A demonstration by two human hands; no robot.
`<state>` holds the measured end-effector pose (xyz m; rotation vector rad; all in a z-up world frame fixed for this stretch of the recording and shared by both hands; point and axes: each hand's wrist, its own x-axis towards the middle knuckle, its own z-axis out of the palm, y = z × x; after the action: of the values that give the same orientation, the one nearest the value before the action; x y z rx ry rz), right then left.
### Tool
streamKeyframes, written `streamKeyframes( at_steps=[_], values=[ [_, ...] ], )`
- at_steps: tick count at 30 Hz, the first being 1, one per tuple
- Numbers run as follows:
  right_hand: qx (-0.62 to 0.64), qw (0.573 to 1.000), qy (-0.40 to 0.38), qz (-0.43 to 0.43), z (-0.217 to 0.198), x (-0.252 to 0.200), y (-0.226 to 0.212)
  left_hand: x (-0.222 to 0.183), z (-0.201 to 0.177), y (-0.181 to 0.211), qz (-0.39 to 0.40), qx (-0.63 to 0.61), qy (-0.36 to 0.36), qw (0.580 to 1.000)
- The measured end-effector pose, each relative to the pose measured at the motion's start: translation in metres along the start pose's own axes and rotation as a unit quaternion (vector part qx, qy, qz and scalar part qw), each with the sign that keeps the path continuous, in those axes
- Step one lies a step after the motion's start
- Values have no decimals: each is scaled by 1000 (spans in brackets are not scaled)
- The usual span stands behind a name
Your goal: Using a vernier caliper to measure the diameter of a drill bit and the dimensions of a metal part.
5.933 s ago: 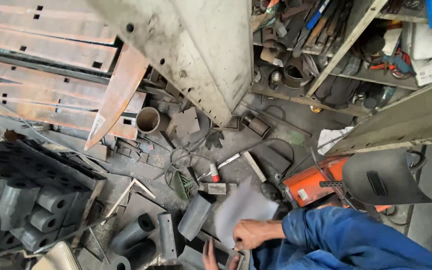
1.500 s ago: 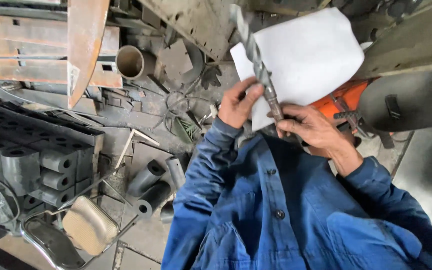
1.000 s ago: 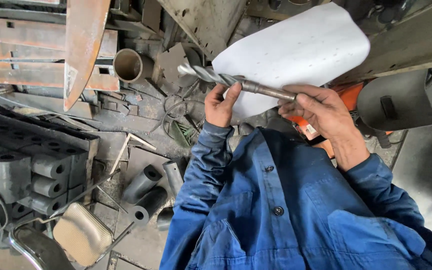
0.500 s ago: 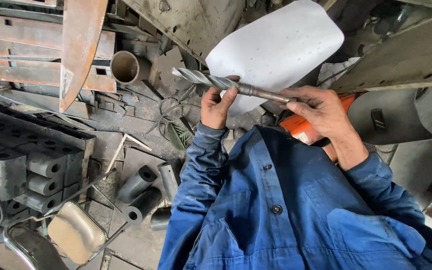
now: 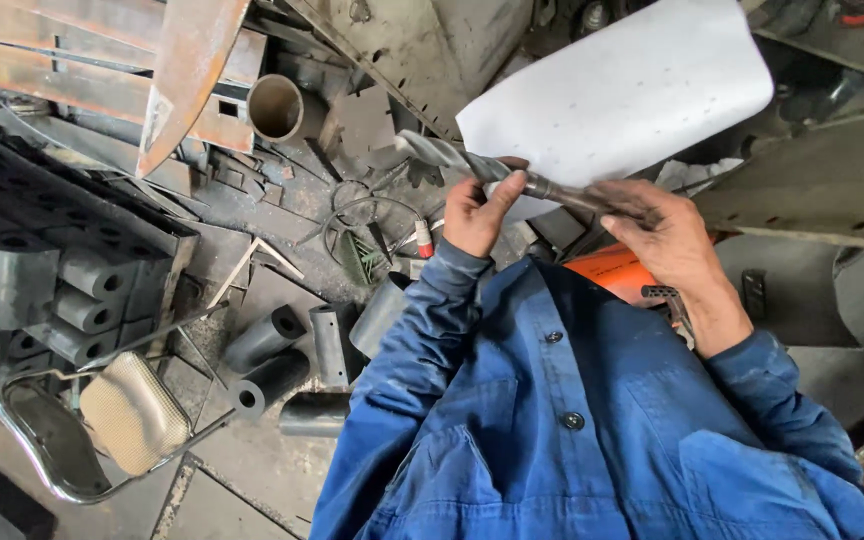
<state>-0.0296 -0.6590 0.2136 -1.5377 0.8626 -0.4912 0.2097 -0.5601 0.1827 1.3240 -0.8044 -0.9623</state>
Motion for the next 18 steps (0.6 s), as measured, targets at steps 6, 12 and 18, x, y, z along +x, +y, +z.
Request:
streamKeyframes(
  at_steps=[6,12,18],
  values=[
    [64,989,124,-56,-57,19,36,-1,12,8,57,177,73,980],
    [127,951,280,-20,-151,64,105,-7,17,19,76,313,88,943],
    [141,897,417,35,-190,139,162,-15,1,6,16,412,63,909]
  ],
)
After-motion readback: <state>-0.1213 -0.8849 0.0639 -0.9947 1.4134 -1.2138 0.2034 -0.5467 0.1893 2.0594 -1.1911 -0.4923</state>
